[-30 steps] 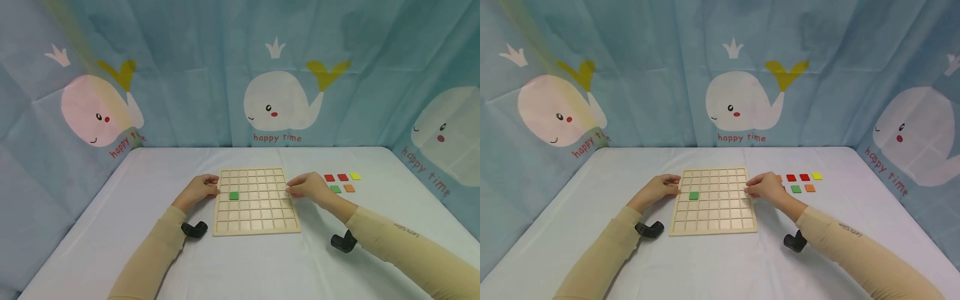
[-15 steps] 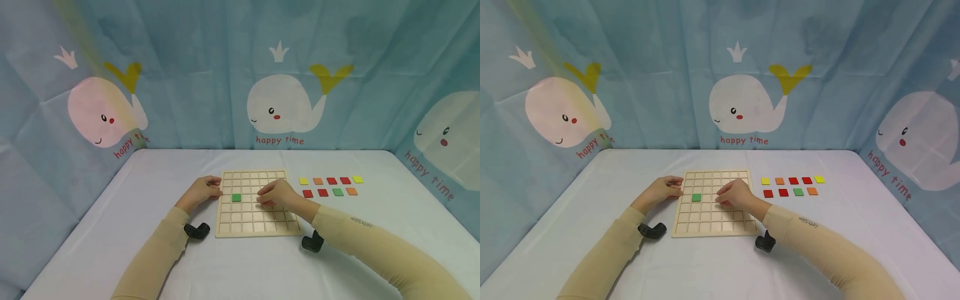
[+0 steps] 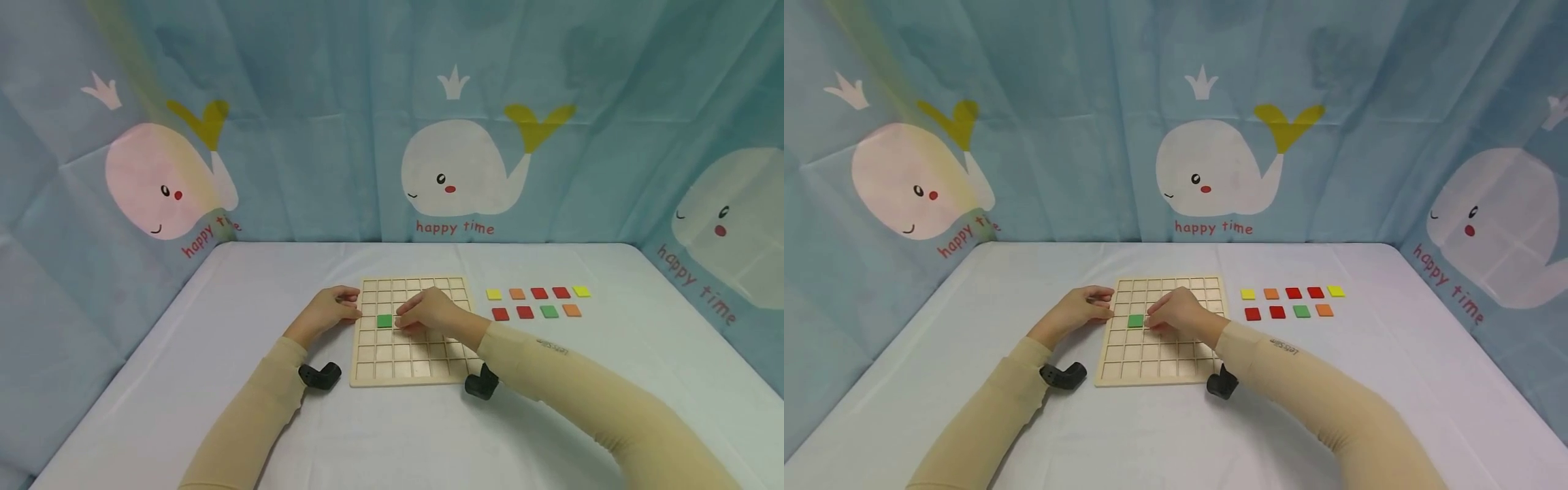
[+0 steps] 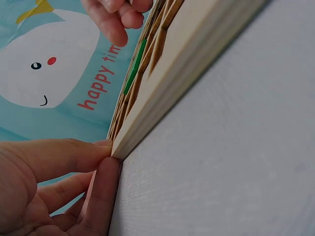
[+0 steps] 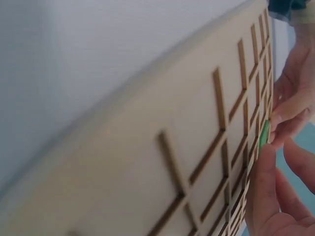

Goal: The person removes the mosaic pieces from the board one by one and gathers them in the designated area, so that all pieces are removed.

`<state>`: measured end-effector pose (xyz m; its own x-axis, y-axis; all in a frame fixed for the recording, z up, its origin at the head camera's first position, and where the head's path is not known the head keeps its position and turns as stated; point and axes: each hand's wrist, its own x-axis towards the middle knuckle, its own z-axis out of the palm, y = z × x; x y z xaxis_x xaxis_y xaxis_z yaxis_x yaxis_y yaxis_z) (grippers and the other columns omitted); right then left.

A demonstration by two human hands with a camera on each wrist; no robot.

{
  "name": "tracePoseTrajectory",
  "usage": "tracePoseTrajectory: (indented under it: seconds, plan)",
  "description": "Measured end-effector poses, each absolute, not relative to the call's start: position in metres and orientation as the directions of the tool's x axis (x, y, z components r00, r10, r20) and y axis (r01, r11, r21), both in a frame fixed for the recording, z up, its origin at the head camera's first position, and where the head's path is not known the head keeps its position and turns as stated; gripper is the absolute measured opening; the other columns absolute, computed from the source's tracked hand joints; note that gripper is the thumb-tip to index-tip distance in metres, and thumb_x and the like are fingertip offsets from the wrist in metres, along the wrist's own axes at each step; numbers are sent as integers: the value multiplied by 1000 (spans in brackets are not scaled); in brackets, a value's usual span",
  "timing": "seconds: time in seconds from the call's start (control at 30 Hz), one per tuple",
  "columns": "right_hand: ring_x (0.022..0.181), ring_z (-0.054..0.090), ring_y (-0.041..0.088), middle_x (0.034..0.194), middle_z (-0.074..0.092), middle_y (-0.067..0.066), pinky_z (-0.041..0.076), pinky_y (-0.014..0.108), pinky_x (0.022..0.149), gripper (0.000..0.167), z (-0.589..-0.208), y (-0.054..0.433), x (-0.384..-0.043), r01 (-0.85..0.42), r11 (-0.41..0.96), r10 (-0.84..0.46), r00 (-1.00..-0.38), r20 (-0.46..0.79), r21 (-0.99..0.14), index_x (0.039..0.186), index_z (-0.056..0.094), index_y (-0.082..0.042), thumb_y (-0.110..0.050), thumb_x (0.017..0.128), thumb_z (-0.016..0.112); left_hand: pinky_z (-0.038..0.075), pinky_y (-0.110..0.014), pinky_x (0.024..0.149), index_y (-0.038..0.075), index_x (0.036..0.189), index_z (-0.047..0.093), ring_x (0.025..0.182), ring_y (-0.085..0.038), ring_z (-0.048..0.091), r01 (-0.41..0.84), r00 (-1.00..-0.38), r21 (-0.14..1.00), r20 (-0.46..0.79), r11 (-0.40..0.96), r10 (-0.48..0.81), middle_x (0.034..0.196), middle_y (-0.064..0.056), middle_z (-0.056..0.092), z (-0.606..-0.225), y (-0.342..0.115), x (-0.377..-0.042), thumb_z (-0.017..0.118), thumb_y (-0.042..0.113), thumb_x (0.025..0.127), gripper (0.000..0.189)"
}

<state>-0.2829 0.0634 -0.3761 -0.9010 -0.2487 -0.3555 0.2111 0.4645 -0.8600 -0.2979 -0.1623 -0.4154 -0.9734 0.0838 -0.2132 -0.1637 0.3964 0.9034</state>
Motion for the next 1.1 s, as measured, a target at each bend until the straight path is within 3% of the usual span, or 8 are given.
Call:
tracePoseTrajectory:
  seconds: [0.23, 0.5, 0.67, 1.1]
  plan:
    - [65, 70, 10, 102, 75, 14, 62, 26, 72, 24, -376, 56, -289, 265, 396, -271, -881, -388, -879, 107, 73, 4, -1, 84, 76, 59, -29, 87, 0, 141, 51, 112, -25, 58, -171, -973, 901, -219, 398, 77, 132, -19, 54, -414, -161, -298, 70, 1, 88, 56]
    - [60, 68, 10, 81, 75, 9, 61, 23, 66, 20, -381, 57, -297, 288, 401, -294, -859, -420, -870, 103, 74, 5, 1, 84, 75, 59, -27, 85, -1, 140, 52, 108, -23, 58, -169, -973, 908, -215, 383, 81, 131, -19, 55, -414, -159, -298, 70, -2, 86, 57]
    - [57, 67, 10, 76, 74, 9, 61, 22, 62, 18, -380, 55, -299, 279, 405, -304, -857, -417, -871, 102, 73, 7, 3, 85, 74, 59, -28, 86, 0, 140, 52, 109, -23, 59, -173, -973, 904, -219, 392, 76, 131, -19, 55, -414, -159, -297, 70, -1, 87, 56]
    - [58, 66, 7, 87, 77, 12, 60, 22, 62, 8, -381, 42, -300, 153, 475, -253, -919, -301, -866, 89, 76, 4, -1, 82, 77, 59, -26, 84, -1, 139, 53, 106, -21, 58, -182, -973, 911, -220, 369, 64, 128, -17, 55, -414, -161, -298, 70, -2, 87, 55]
